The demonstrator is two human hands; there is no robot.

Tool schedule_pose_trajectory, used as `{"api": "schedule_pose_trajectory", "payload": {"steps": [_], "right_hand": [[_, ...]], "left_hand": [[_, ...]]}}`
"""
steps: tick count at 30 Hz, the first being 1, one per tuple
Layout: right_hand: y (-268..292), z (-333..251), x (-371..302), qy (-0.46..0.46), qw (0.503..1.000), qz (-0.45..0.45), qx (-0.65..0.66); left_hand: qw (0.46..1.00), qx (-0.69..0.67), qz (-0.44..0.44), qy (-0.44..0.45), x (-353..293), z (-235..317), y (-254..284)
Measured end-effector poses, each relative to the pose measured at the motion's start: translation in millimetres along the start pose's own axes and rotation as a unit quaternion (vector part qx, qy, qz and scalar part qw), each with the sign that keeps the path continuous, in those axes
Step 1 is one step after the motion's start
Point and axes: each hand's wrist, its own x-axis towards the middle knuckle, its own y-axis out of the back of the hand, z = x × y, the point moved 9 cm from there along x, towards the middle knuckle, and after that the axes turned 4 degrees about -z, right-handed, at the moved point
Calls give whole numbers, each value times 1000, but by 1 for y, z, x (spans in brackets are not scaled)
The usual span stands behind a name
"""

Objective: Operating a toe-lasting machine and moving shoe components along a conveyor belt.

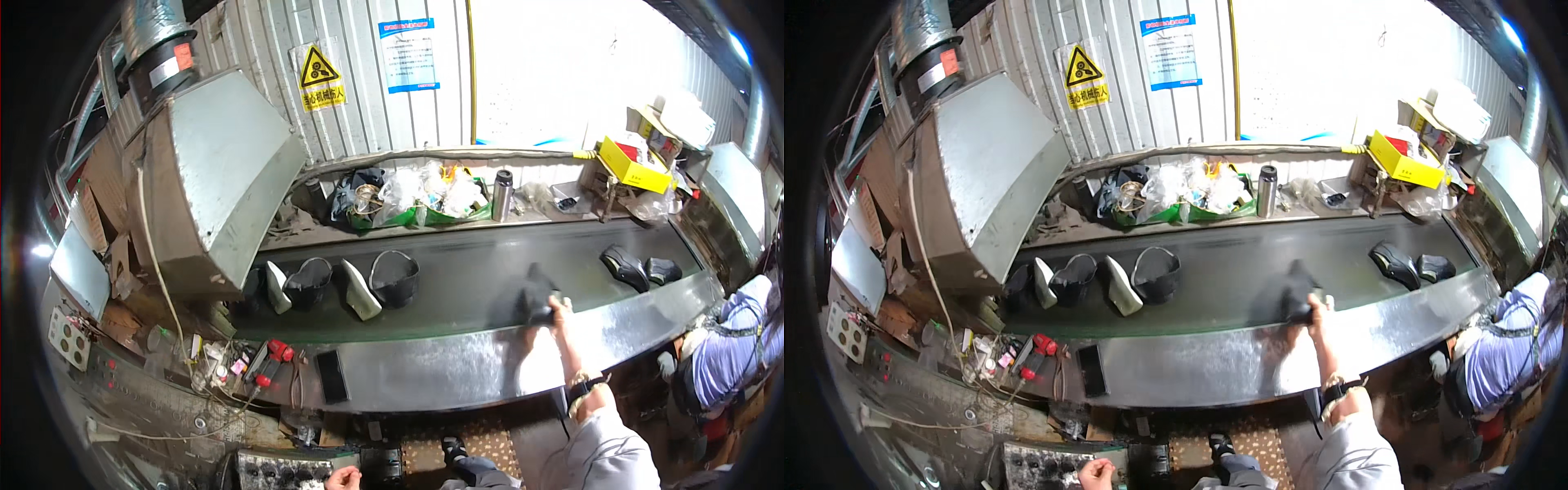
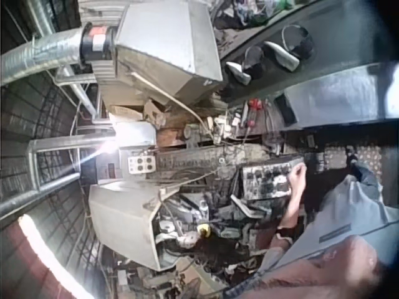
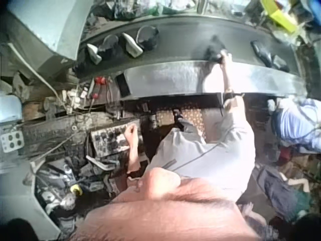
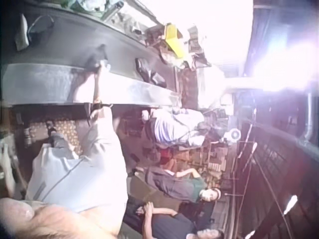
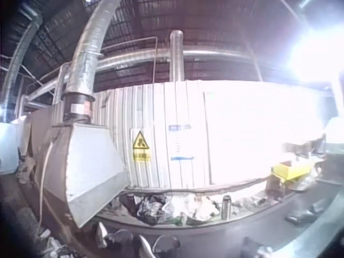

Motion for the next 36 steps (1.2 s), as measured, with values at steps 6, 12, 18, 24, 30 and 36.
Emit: {"api": "schedule_pose_trajectory", "payload": {"steps": [6,12,18,24,30,36], "right_hand": [[-22,65,37,52,986,138,-74],[-284,248,-44,-224,958,-159,-89],[-314,277,5,-299,948,-50,97],[-279,147,-57,-227,950,-184,113],[-147,102,-221,-364,915,-144,93],[-135,72,-248,-360,900,-112,219]], "left_hand": [[984,170,23,-54,7,84,-16],[986,148,36,-71,23,38,3],[993,99,49,-43,79,101,-32],[994,33,8,-109,178,70,-54],[994,-24,-38,-98,364,130,-193],[967,192,94,135,457,139,-259]]}}
